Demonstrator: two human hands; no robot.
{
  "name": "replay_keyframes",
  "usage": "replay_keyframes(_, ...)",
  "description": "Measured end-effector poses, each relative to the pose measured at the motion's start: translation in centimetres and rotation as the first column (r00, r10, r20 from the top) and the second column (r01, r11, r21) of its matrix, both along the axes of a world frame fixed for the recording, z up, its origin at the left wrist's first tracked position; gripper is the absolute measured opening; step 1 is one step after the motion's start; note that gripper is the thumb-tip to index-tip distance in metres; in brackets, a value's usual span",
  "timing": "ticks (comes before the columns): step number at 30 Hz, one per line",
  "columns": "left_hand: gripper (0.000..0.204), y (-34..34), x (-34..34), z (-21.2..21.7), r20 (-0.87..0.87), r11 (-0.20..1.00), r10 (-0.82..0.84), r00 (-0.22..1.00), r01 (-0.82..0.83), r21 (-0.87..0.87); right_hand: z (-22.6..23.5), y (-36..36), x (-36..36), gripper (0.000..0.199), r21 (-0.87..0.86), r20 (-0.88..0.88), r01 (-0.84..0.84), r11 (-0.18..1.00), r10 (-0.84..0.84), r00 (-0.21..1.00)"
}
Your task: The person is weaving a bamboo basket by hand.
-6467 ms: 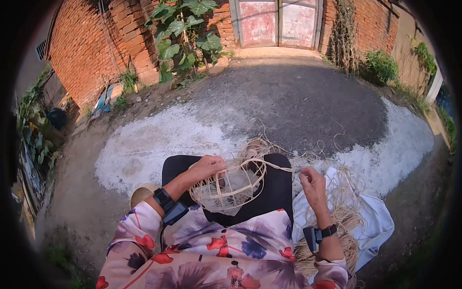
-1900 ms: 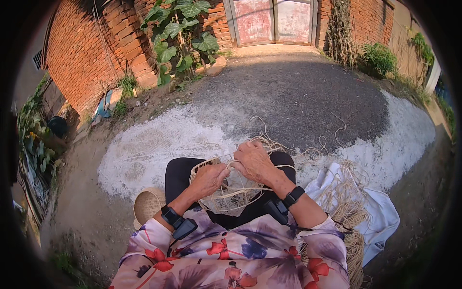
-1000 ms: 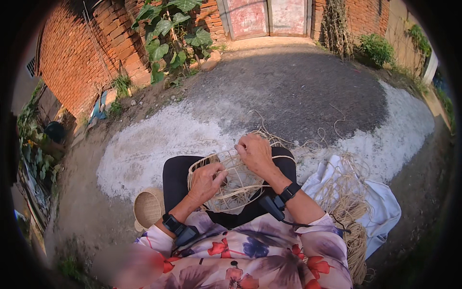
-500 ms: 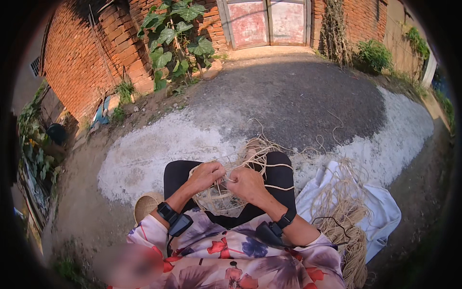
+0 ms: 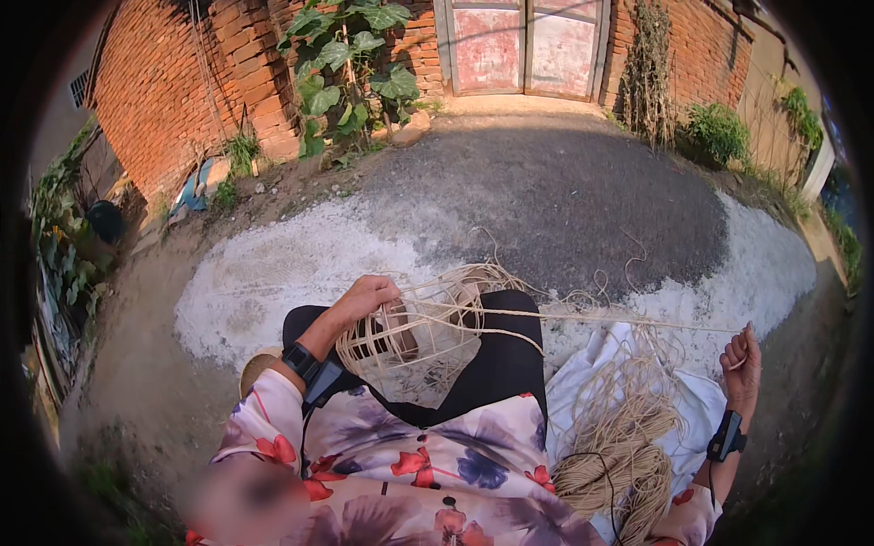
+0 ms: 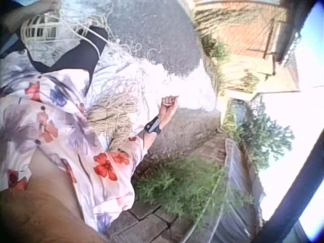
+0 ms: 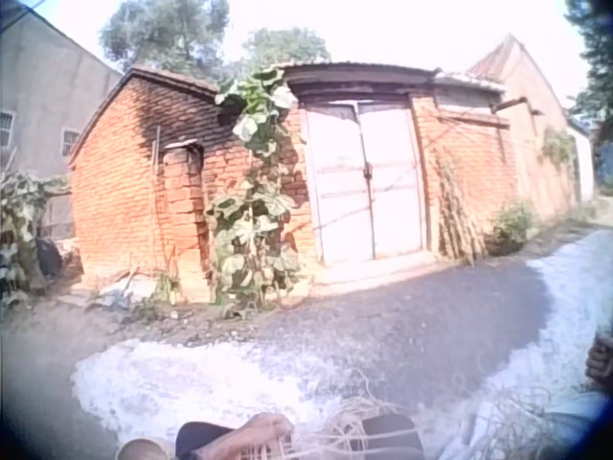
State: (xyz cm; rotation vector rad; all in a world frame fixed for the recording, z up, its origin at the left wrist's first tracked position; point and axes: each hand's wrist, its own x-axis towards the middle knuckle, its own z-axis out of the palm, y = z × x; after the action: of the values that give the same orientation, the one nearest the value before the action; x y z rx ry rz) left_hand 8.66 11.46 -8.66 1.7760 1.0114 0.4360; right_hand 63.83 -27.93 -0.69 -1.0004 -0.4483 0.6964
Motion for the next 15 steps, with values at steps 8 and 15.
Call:
replay_keyframes(8, 0.022, -0.1, 2.6, 1.8, -0.082, 0.996, -0.056, 0.995, 0.061, 0.06, -12.0, 0.7, -1.2, 0.017, -0.396, 0.9, 0.676, 0.621, 0.407, 0.153)
replay_keyframes(15, 0.031, -1.1, 2.8, 2.1, -0.093, 0.99, -0.084, 0.992, 0.094, 0.104, -9.2, 13.6, -22.7, 0.024, -0.56, 0.781, -0.023, 0.828, 0.537, 0.321)
